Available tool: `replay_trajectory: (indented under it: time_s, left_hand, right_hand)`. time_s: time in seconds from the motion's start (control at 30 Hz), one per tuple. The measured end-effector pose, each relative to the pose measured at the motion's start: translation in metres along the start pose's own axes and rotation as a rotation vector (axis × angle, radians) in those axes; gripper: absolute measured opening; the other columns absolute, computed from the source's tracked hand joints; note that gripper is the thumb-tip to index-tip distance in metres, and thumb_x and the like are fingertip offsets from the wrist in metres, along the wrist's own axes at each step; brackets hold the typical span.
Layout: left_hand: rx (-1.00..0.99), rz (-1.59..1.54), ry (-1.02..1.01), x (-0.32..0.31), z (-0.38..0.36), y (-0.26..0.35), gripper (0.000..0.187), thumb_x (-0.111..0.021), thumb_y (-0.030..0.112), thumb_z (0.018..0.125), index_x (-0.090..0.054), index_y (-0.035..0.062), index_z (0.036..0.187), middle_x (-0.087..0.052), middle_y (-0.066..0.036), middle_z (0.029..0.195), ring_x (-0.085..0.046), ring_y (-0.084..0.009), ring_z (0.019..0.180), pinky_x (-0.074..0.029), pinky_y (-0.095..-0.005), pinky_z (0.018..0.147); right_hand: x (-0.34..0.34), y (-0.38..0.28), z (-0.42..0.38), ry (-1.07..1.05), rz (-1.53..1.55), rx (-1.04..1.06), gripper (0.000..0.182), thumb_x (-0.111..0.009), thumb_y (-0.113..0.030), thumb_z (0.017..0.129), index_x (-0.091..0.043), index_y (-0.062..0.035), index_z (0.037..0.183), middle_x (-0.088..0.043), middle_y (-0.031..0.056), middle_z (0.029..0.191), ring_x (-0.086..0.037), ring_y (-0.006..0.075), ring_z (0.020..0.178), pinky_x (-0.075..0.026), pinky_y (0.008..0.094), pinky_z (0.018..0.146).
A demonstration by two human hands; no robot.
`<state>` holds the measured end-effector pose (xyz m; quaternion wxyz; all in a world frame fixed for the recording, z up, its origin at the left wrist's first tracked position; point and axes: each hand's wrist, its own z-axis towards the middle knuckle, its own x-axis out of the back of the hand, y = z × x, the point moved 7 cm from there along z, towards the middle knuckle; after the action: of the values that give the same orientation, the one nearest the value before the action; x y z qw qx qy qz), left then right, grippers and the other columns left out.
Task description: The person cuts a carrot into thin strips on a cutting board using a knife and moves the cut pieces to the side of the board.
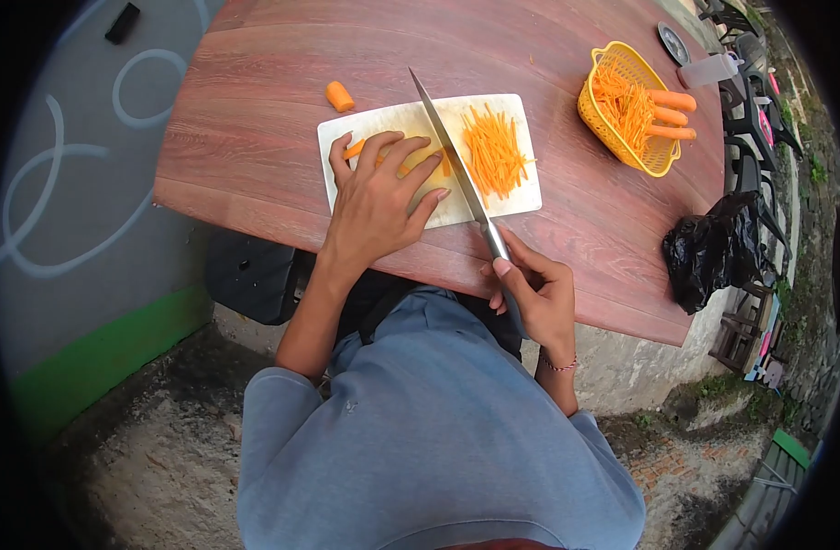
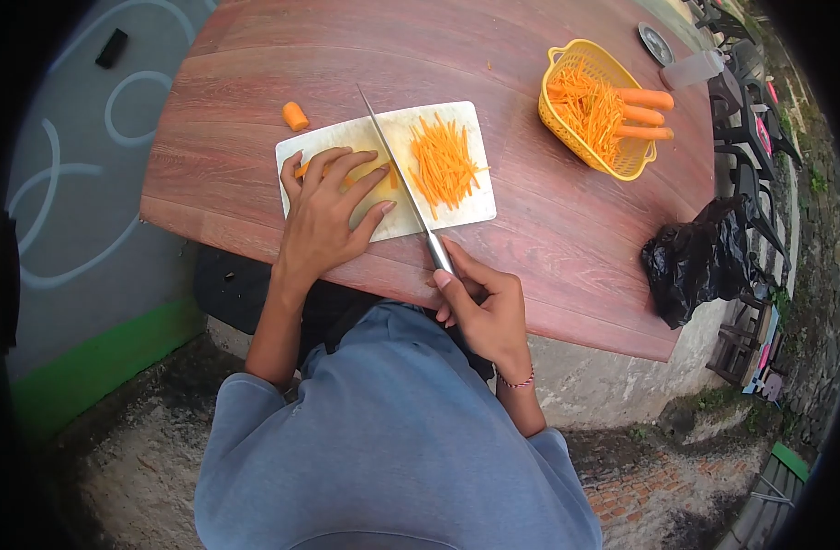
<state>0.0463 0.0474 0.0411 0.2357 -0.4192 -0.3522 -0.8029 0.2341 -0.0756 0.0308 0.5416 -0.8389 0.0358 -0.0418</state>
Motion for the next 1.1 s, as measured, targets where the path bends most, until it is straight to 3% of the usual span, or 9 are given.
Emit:
replay_trajectory:
  time_s: [0.2, 0.3, 0.87, 1.1]
  left_hand:
    - [-0.033, -0.047, 0.044, -0.002, -0.002, -0.002, 0.034, -0.075, 0.032, 0.096, -0.079, 0.0114, 0.123, -0.072, -0.001, 0.135, -0.059, -0.0243, 0.132, -0.023, -0.0609, 0.117]
    - [-0.049, -0.045, 0.023, -0.001, -0.001, 0.001, 0.033, -0.076, 0.027, 0.096, -0.078, 0.0133, 0.125, -0.073, 0.001, 0.136, -0.06, -0.0233, 0.132, -0.024, -0.0554, 0.12]
    - [-0.092, -0.03, 0.036, -0.005, -0.001, 0.002, 0.028, -0.071, 0.026, 0.099, -0.08, 0.0087, 0.12, -0.075, 0.0, 0.128, -0.062, -0.0246, 0.126, -0.029, -0.0614, 0.113]
    - [-0.1, -0.028, 0.056, -0.005, -0.002, 0.002, 0.028, -0.072, 0.028, 0.098, -0.082, 0.0097, 0.117, -0.076, 0.0, 0.127, -0.062, -0.0251, 0.126, -0.028, -0.0627, 0.114]
  right_hand:
    - [-0.002, 0.001, 0.0, 0.009, 0.03, 0.004, 0.047, -0.07, -0.008, 0.105, -0.061, -0.0013, 0.15, -0.078, 0.0072, 0.095, -0.065, 0.007, 0.065, -0.053, 0.0232, 0.057]
    - [-0.003, 0.0, 0.0, 0.013, 0.017, 0.013, 0.047, -0.07, -0.009, 0.105, -0.061, -0.0011, 0.15, -0.078, 0.0072, 0.096, -0.065, 0.007, 0.065, -0.053, 0.0232, 0.057]
    - [-0.015, -0.002, -0.001, 0.022, -0.028, 0.046, 0.046, -0.067, -0.009, 0.106, -0.06, -0.0023, 0.152, -0.076, 0.0057, 0.092, -0.063, 0.0067, 0.062, -0.053, 0.0237, 0.056]
    - [-0.028, -0.023, -0.018, 0.054, -0.282, 0.066, 0.044, -0.061, -0.01, 0.109, -0.058, 0.0016, 0.152, -0.072, 0.0063, 0.087, -0.063, 0.0079, 0.061, -0.053, 0.026, 0.057]
